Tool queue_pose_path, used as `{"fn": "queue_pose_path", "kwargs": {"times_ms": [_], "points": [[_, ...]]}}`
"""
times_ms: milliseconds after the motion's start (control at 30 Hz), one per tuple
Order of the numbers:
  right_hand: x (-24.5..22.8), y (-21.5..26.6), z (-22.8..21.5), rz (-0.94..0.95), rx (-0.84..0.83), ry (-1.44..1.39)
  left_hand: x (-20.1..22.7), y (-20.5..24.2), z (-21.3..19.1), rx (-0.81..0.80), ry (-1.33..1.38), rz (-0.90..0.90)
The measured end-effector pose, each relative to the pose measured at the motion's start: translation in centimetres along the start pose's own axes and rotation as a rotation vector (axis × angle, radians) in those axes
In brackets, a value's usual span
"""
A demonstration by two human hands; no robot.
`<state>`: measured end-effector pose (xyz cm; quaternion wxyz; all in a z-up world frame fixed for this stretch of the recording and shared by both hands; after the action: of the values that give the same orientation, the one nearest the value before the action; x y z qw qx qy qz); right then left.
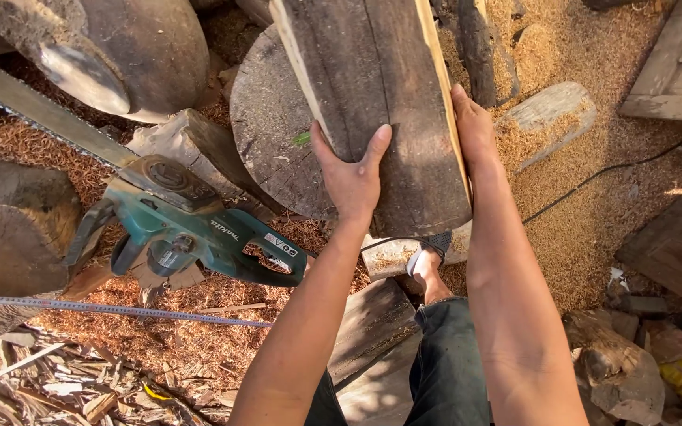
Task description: Sawing a large log into smaller pieces using an electric chainsaw.
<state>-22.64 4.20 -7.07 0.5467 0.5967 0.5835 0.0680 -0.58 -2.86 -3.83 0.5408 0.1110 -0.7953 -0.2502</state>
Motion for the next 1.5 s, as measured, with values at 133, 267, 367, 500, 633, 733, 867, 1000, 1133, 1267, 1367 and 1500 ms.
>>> {"fn": "queue_pose_path", "kwargs": {"times_ms": [133, 267, 367, 500, 633, 733, 867, 1000, 1133, 1267, 1367, 1500], "points": [[-1.1, 1.4, 0.2, 0.029, -0.014, -0.086, 0.1, 0.2, 0.0, 0.023, 0.010, 0.022], [-1.2, 2.3, 0.3, 0.052, 0.021, -0.050, -0.3, -0.3, -0.4, 0.006, -0.016, -0.008], [-1.9, 4.4, 0.9, 0.035, 0.076, 0.073, -1.0, -1.2, -1.8, -0.011, 0.061, -0.067], [-4.4, 8.9, 3.7, -0.035, 0.140, 0.158, -5.8, -2.7, -4.3, 0.037, 0.096, -0.052], [-3.3, 10.3, 5.5, -0.187, 0.203, 0.238, -6.8, -2.1, -7.6, 0.081, 0.083, -0.045], [-3.4, 11.9, 6.6, -0.339, 0.249, 0.370, -6.1, -1.6, -10.4, 0.054, 0.043, -0.069], [-4.5, 15.9, 8.9, -0.365, 0.084, 0.415, -4.7, -1.5, -14.2, -0.043, 0.150, 0.044], [-5.5, 19.0, 11.4, -0.240, -0.075, 0.387, -3.9, -1.2, -14.8, -0.155, 0.166, 0.028], [-3.1, 19.6, 13.6, -0.406, -0.089, 0.442, -6.9, -2.1, -16.3, -0.121, 0.190, -0.086], [-4.0, 22.4, 15.8, -0.591, -0.101, 0.571, -11.7, -3.5, -18.7, -0.136, 0.324, -0.177], [-4.0, 22.3, 15.8, -0.625, -0.105, 0.591, -12.3, -3.9, -18.9, -0.147, 0.376, -0.173], [-3.8, 20.4, 14.4, -0.588, -0.141, 0.526, -10.4, -2.9, -17.6, -0.120, 0.356, -0.133]]}}
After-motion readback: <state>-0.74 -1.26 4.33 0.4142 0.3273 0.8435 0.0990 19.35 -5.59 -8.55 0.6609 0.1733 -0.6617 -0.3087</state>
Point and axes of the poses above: each hand's wrist, its own y-axis away from the middle knuckle, its own z-axis out of the palm, x = y × z, the point moved 4 cm from there along -y, towards the middle knuckle, and after that the axes turned 4 degrees about -y, right-handed, at the moved point
